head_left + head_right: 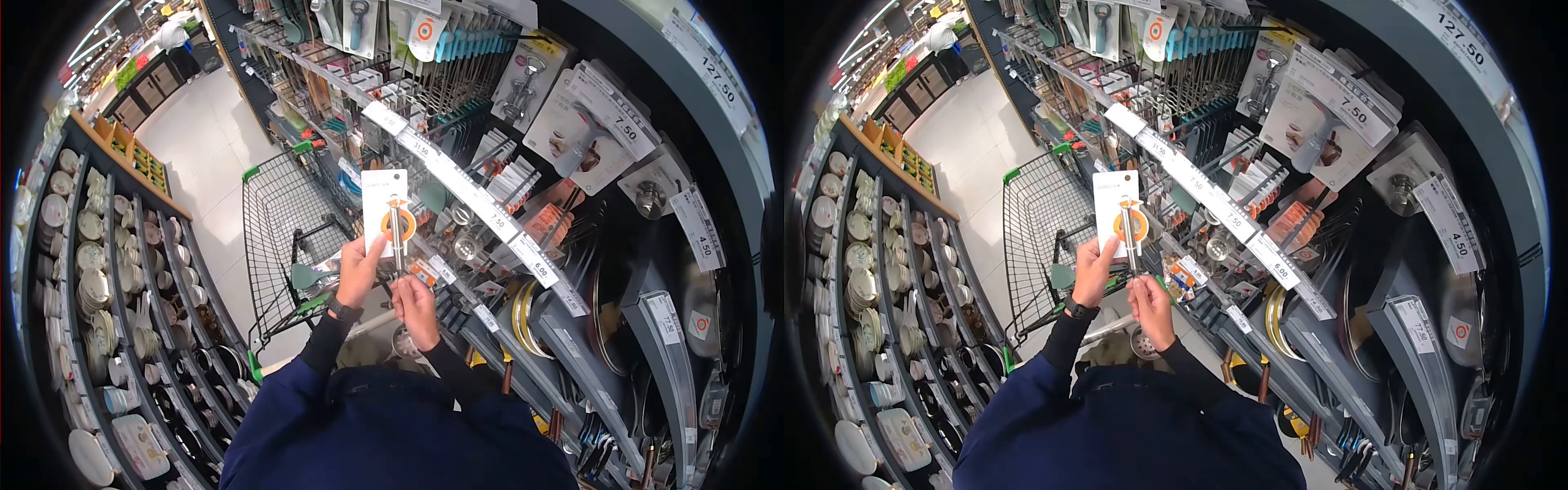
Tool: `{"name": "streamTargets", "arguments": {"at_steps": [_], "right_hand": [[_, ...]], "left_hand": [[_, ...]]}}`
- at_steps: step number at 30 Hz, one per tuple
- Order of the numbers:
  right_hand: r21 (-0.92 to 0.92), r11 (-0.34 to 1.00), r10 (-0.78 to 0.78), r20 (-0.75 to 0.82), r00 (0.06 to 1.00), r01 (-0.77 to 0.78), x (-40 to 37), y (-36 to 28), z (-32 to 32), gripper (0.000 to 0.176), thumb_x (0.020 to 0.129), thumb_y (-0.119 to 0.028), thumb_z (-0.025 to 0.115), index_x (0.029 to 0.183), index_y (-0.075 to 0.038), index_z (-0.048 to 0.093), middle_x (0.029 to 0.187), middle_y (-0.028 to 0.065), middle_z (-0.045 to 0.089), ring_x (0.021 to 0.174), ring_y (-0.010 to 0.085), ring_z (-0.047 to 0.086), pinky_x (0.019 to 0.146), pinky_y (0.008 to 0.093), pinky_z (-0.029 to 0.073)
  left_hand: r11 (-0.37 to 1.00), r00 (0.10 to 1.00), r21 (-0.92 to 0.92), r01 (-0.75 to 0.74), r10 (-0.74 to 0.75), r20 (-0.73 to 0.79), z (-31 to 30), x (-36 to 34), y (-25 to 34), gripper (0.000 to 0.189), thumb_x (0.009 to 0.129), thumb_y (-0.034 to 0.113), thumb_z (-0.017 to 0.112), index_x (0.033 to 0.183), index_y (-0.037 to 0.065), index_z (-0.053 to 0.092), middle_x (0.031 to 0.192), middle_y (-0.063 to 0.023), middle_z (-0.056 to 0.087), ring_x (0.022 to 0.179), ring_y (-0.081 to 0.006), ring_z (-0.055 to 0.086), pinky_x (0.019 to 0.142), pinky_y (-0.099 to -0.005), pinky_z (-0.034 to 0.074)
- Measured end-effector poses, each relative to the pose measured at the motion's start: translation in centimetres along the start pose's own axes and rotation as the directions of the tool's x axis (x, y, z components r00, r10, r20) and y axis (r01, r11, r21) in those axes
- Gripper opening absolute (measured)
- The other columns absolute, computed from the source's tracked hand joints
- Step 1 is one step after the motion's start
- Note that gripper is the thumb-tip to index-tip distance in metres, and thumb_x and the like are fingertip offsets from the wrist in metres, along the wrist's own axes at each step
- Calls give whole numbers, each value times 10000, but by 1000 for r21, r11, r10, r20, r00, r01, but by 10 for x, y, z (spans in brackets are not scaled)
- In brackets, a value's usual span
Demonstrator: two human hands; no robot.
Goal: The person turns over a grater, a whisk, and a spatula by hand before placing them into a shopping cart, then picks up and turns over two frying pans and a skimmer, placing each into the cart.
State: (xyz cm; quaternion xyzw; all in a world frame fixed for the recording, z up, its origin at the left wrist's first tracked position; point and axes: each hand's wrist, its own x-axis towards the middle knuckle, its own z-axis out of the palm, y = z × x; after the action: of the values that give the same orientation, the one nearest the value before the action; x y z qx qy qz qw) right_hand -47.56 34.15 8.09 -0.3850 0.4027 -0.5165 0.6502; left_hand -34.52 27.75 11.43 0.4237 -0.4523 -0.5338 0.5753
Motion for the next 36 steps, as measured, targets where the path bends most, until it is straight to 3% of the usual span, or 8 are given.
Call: {"name": "streamTargets", "arguments": {"at_steps": [8,11,14,16,23,29,33,36], "right_hand": [[-6,999,-33,-85,996,33,-2,2,16,213,1061,-199,474,1024,-20,584,711,-37,478,533,19,388,463,190,311],[-16,999,-50,-82,995,49,-1,2,16,220,1062,-198,472,1079,-11,588,709,-42,464,546,15,375,467,193,298],[-44,997,-69,-63,996,66,0,1,15,228,1064,-192,467,1132,-8,585,709,-45,458,556,10,365,471,193,283],[-32,998,-59,-64,996,57,-2,-2,16,227,1065,-188,465,1142,-10,583,711,-45,459,556,9,364,472,192,279],[3,1000,-15,-42,999,15,-2,-4,12,250,1076,-204,431,1162,-17,573,769,-28,498,548,24,381,466,204,296],[402,845,254,282,925,-354,1,-13,-2,361,1080,-286,410,1240,6,548,893,4,541,693,72,444,631,235,372],[501,765,260,335,906,-404,3,-13,-9,358,1070,-266,440,1277,11,529,878,2,515,735,87,443,666,239,369],[530,755,235,330,914,-385,5,-11,-14,319,1056,-228,482,1279,-8,540,862,-9,509,759,83,456,695,237,381]], "left_hand": [[999,987,-29,32,-37,-157,12,-2,4,312,1027,224,546,1140,-41,666,983,-77,719,794,-107,686,723,-253,559],[992,986,-124,3,-24,-166,19,-2,10,321,1029,236,536,1170,-33,637,968,-85,725,803,-136,709,652,-224,550],[983,986,-164,76,-99,-136,16,-2,11,315,1031,227,527,1177,-38,615,982,-99,721,830,-155,718,610,-215,548],[988,990,-145,58,-75,-116,16,0,11,340,1039,218,509,1200,-71,587,1064,-144,699,887,-206,720,715,-283,591],[979,986,-189,79,-105,-131,21,-3,12,344,1046,229,492,1183,-74,580,1087,-153,692,897,-216,719,731,-295,600],[962,980,-238,136,-167,-112,15,-1,11,361,1048,283,483,1222,-26,548,1079,-158,696,879,-193,711,718,-291,590],[957,978,-224,185,-202,-58,0,-2,1,426,1047,329,459,1279,-22,531,1120,-143,683,927,-200,692,808,-320,565],[939,965,-230,255,-262,-2,-11,-25,0,550,1034,380,444,1411,-20,458,1315,-119,600,1171,-226,593,980,-381,492]]}}
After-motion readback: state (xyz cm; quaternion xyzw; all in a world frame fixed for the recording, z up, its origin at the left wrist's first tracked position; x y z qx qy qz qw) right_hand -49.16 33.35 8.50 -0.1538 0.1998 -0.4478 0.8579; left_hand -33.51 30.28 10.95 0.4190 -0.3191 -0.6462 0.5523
